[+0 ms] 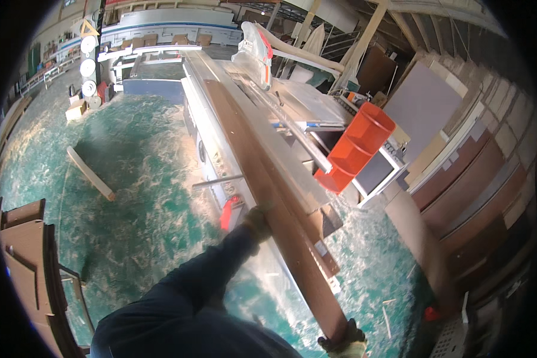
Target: The person selects long wooden planks from a stack, carries them to a cutting machine, and cuts them into shorter pieces. The person then stacks the cut pieces and repeats the process with additional planks.
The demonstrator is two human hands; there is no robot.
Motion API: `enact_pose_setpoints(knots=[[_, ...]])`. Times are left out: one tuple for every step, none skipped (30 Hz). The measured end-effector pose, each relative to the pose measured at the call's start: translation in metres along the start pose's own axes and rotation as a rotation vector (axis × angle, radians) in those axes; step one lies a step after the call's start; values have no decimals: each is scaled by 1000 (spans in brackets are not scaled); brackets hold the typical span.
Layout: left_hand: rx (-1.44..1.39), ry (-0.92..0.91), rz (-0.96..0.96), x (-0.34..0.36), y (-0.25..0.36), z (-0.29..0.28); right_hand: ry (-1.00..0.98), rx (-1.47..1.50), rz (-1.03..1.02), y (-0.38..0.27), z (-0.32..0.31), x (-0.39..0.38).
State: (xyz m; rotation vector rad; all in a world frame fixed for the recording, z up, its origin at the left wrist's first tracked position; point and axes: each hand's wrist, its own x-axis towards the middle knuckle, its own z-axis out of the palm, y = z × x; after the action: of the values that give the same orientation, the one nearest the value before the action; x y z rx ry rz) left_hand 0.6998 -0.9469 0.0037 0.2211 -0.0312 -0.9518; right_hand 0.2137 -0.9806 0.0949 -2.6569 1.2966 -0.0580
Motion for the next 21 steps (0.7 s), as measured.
enact_pose_setpoints(knots=[[-19,-43,-105,25,6,4,-66,50,64,-11,-5,22],[0,-6,-84,48,11,5,-141,103,132,-23,-8,40],[9,-4,-61,71,16,5,-166,577,187,-33,-13,59],[6,-12,-42,94,18,4,-171,514,174,-42,-17,81],[37,40,-26,120,20,3,-176,450,164,-50,-19,103],[56,83,-13,148,22,3,-90,153,86,-58,-19,126],[87,150,-11,171,24,0,10,-152,38,-65,-18,149],[99,131,-12,191,26,-2,-41,-210,147,-72,-14,182],[119,127,-17,212,30,-3,-22,-170,125,-74,-15,203],[151,129,-25,229,34,-3,-9,-136,115,-76,-16,220],[161,131,-33,246,37,-2,-96,-19,121,-74,-21,240],[181,142,-46,260,40,-2,-38,-41,74,-75,-18,258],[198,136,-54,273,43,-1,-4,-28,48,-76,-15,280],[221,137,-75,284,44,2,12,-28,50,-75,-11,297],[237,124,-89,292,46,5,69,-28,29,-72,-6,313],[258,142,-121,295,46,7,101,-69,18,-71,1,333],[406,159,-128,293,44,9,97,-78,0,-66,7,353],[562,211,-162,286,42,9,85,-80,-9,-60,15,370],[719,266,-204,272,38,7,64,-23,-40,-53,24,390],[665,193,-206,252,35,2,30,16,-48,-45,33,403],[608,121,-201,225,31,-7,-2,47,-47,-33,40,416]])
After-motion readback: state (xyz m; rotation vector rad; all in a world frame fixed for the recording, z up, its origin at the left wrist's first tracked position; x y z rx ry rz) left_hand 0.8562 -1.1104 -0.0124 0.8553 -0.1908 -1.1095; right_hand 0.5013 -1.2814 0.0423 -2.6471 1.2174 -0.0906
